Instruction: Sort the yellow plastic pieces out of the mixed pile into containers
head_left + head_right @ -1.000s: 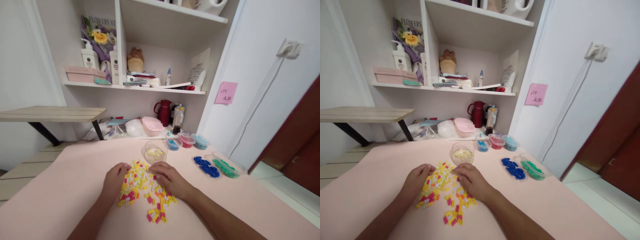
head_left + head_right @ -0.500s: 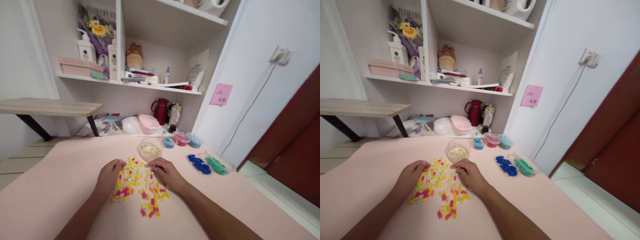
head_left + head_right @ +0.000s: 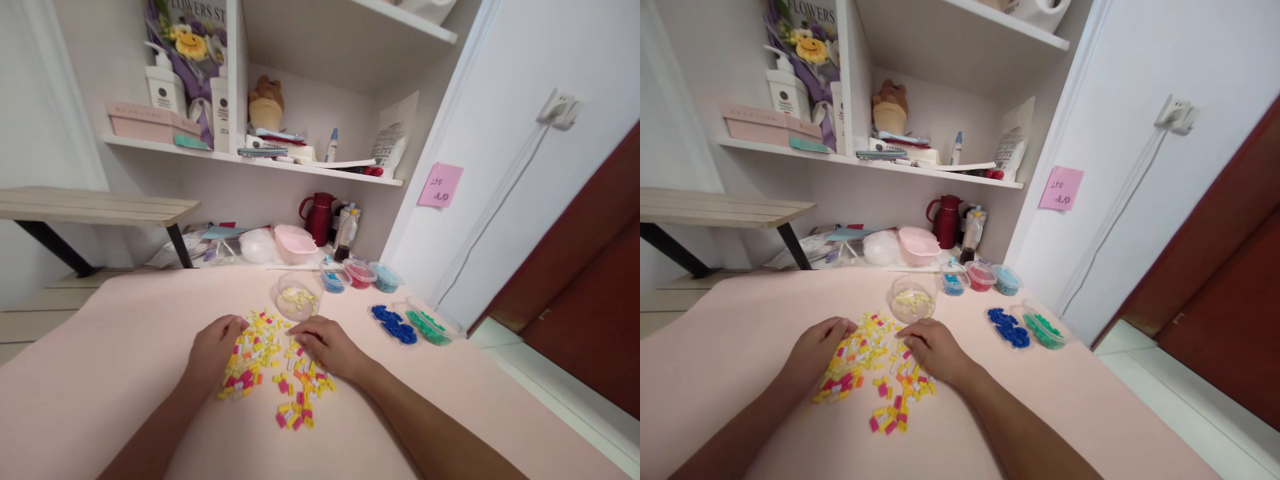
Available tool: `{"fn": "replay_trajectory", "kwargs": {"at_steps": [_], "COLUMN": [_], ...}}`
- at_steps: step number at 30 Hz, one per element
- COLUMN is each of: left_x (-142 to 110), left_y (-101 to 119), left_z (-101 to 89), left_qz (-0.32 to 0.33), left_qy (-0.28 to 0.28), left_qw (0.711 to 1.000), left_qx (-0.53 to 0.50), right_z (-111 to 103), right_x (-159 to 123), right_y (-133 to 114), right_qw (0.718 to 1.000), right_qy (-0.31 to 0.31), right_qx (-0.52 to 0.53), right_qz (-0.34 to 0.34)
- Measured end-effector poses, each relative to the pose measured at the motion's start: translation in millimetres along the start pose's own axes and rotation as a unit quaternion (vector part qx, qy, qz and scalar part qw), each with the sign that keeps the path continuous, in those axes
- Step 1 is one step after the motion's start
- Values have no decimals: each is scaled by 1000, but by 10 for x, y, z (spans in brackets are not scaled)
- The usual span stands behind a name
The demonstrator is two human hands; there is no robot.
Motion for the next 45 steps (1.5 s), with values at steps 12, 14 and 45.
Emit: {"fn": "replay_trajectory", "kwargs": {"at_steps": [12,14,45], "left_x": [-8,-5,-47], "left_y": [23,16,61], "left_z": [-3,-3,-49], "left_qz": [4,4,2], "left_qy": [5,5,-6], "left_qw": [1000,1000,999], "left_qx": [21,22,-40], "right_z": [0,53,-690], "right_x": [24,5,13], "right_y": [-150,-128,-25], "right_qw": [1000,999,968], "right_qy": [-12,-28,245], "right_qx": [7,46,-59], "right_qz": [-23,-3,7]}}
Point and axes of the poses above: each hand's wrist, its own x-axis towards the middle knuckle, its own z-axis out of the palm, y = z × x, the point moved 10 cm from there along x, towards the middle knuckle, and after that the axes turned 12 degrees about -z, right-handed, at the moved point
